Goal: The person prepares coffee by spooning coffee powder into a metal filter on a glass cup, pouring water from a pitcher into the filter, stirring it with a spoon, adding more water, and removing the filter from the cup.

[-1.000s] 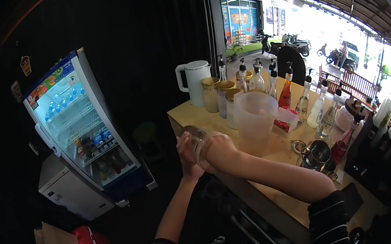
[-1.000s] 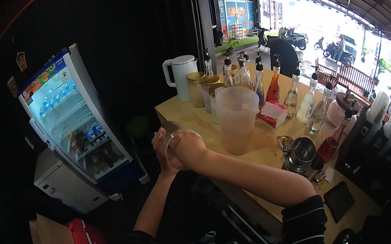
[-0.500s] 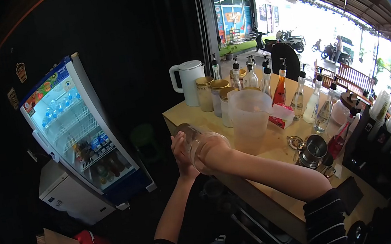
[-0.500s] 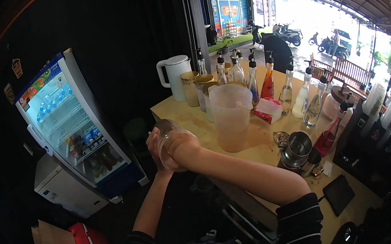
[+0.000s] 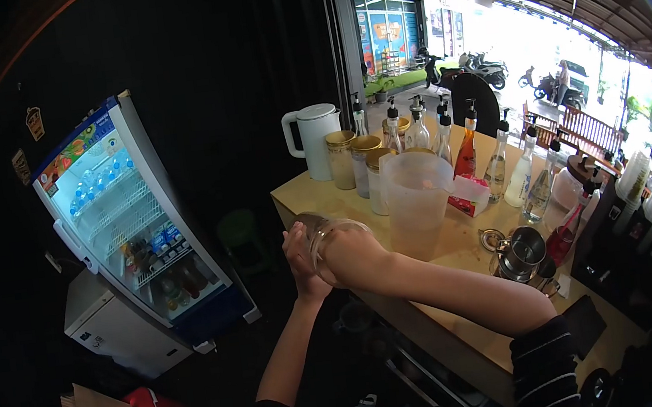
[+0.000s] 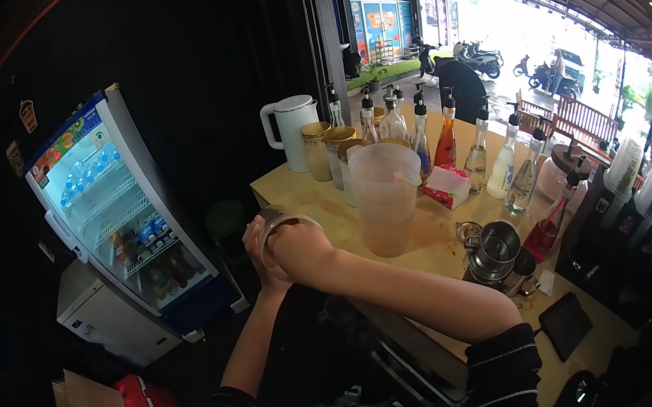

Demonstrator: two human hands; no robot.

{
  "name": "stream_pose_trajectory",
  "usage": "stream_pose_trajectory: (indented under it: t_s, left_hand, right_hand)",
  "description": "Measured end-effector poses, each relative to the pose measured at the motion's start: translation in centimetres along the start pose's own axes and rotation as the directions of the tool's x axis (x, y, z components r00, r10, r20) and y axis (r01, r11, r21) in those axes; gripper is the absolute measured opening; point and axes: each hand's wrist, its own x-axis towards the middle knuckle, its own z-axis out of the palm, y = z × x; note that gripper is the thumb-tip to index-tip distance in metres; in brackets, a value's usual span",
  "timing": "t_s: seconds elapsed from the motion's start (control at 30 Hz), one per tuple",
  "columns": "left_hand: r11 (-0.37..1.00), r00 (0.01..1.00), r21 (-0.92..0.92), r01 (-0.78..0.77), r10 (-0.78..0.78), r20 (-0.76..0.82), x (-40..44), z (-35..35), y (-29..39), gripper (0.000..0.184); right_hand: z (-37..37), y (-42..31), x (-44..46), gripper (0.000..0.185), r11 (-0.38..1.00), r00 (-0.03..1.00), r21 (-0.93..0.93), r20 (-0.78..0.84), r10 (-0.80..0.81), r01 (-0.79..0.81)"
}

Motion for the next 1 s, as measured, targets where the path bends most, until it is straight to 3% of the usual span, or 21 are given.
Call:
stream_pose_trajectory:
  t_s: [0.13, 0.2, 0.27, 0.33, 0.4, 0.47, 0.53, 0.6, 0.63, 0.7, 1.0]
  left_hand:
    - [0.997, 0.998, -0.053, 0.055, -0.054, 0.02, 0.4, -0.5, 0.6, 0.095]
    - [0.994, 0.995, -0.061, 0.088, -0.084, 0.06, 0.8, -1.1, 1.1, 0.097]
    - [0.989, 0.979, -0.009, 0.149, -0.147, 0.138, 1.2, -1.7, 1.2, 0.1]
    - [0.98, 0.972, -0.029, 0.199, -0.193, 0.131, 1.3, -1.6, 1.3, 0.099]
    - [0.968, 0.963, -0.054, 0.245, -0.237, 0.125, 1.7, -1.7, 1.8, 0.099]
    - [0.964, 0.952, -0.046, 0.263, -0.251, 0.178, 2.4, -1.9, 2.6, 0.099]
    - [0.959, 0.945, -0.059, 0.277, -0.261, 0.195, 2.7, -1.7, 3.6, 0.1]
    - [0.954, 0.94, -0.077, 0.289, -0.267, 0.213, 3.0, -1.3, 4.5, 0.101]
    - [0.948, 0.933, -0.099, 0.303, -0.274, 0.233, 3.1, -1.1, 5.0, 0.101]
    - [0.94, 0.928, -0.139, 0.311, -0.27, 0.256, 3.2, -0.6, 6.2, 0.1]
    - [0.77, 0.871, -0.485, 0.415, -0.181, 0.457, 3.5, 3.5, 12.2, 0.096]
  right_hand:
    - [-1.6, 1.3, -0.1, 0.022, 0.995, 0.995, 0.047, -0.055, -0.085, 0.088]
    - [-3.4, 2.2, -0.3, 0.019, 0.946, 0.992, 0.309, 0.103, 0.075, -0.104]
    - [-3.9, 4.3, -0.3, 0.018, 0.925, 0.988, 0.358, 0.128, 0.09, -0.131]
    - [-4.2, 6.7, -0.1, 0.02, 0.843, 0.995, 0.534, 0.098, 0.014, -0.065]
    - [-5.0, 8.4, -0.8, 0.022, 0.819, 0.993, 0.568, 0.119, 0.022, -0.086]
    - [-5.5, 9.6, -1.7, 0.021, 0.638, 0.973, 0.734, 0.175, 0.153, -0.233]
    - [-6.8, 9.9, -2.9, 0.021, 0.587, 0.947, 0.743, 0.241, 0.212, -0.32]
    - [-7.7, 10.6, -4.3, 0.02, 0.404, 0.901, 0.807, 0.351, 0.256, -0.43]
    - [-8.0, 11.1, -5.0, 0.02, 0.407, 0.899, 0.805, 0.345, 0.271, -0.432]
    - [-8.3, 12.1, -6.5, 0.02, 0.287, 0.892, 0.856, 0.354, 0.281, -0.43]
    - [-12.3, 13.7, -16.6, 0.021, 0.326, 0.825, 0.842, 0.219, 0.522, -0.43]
